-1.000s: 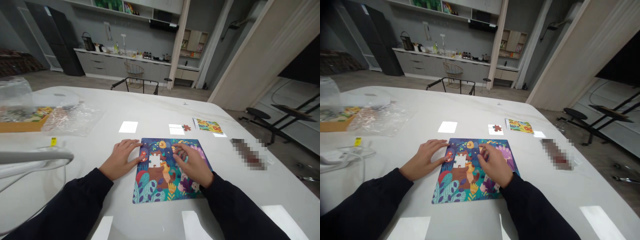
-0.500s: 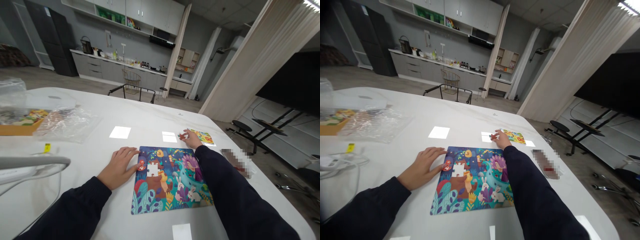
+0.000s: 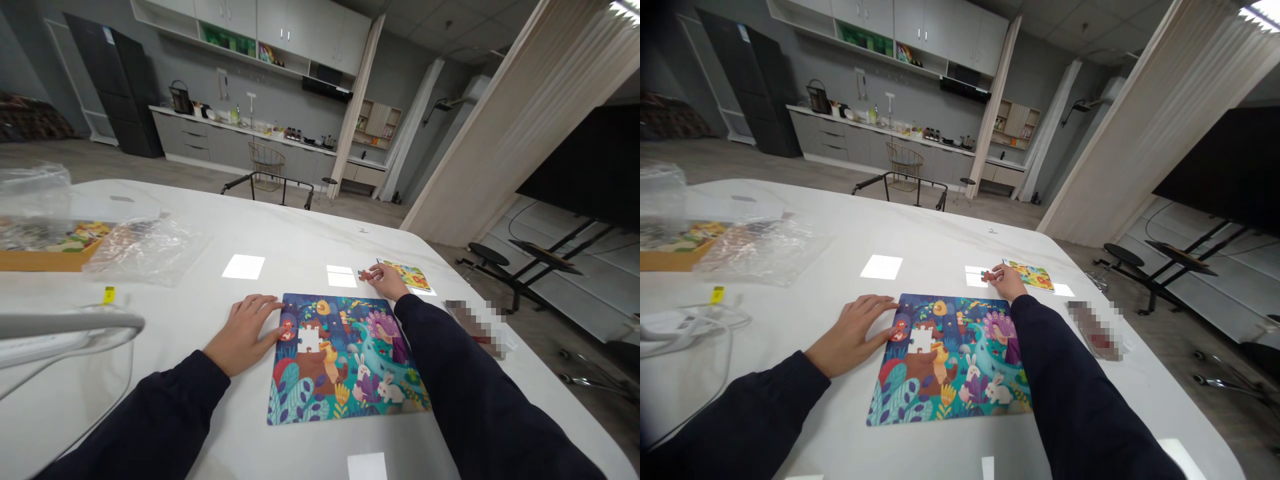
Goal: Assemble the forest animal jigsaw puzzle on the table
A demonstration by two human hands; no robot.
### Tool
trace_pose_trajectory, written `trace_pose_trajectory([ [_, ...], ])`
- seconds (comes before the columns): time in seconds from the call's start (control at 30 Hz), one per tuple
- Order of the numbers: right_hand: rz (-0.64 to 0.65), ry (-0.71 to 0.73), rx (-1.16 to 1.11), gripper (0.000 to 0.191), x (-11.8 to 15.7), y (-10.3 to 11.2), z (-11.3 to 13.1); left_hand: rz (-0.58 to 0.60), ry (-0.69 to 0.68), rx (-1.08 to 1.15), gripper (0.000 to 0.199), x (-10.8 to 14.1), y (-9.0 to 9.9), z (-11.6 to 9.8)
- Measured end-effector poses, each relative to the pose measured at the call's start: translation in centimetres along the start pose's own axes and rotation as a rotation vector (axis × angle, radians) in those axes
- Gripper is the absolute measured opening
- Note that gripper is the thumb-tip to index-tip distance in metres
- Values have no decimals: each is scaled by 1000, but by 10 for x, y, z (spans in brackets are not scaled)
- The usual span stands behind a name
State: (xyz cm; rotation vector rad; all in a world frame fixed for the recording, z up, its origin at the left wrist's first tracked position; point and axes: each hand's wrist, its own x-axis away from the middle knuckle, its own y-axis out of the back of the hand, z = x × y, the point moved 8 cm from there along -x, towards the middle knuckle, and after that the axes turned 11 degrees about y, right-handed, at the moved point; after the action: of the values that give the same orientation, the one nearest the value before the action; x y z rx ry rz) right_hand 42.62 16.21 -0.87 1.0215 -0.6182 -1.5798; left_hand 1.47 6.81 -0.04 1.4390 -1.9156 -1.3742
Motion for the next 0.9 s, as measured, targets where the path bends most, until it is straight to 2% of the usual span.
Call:
trace_pose_trajectory([
  [0.17, -37, -16, -45, 32, 6, -3, -5, 6, 1, -3, 38, 0, -2, 1],
  [0.4, -35, 30, -20, 48, 4, 3, -2, 14, 9, -8, 37, -1, -1, 1],
  [0.67, -27, 85, -31, 39, 5, 3, 12, 8, 6, 7, 38, 0, -2, 3],
  [0.8, -50, 121, -49, 35, 11, 14, 36, 11, 8, 17, 38, 0, -1, 1],
  [0.9, -36, 176, -93, 31, 31, 16, 81, 13, 9, 16, 37, 0, 1, -1],
])
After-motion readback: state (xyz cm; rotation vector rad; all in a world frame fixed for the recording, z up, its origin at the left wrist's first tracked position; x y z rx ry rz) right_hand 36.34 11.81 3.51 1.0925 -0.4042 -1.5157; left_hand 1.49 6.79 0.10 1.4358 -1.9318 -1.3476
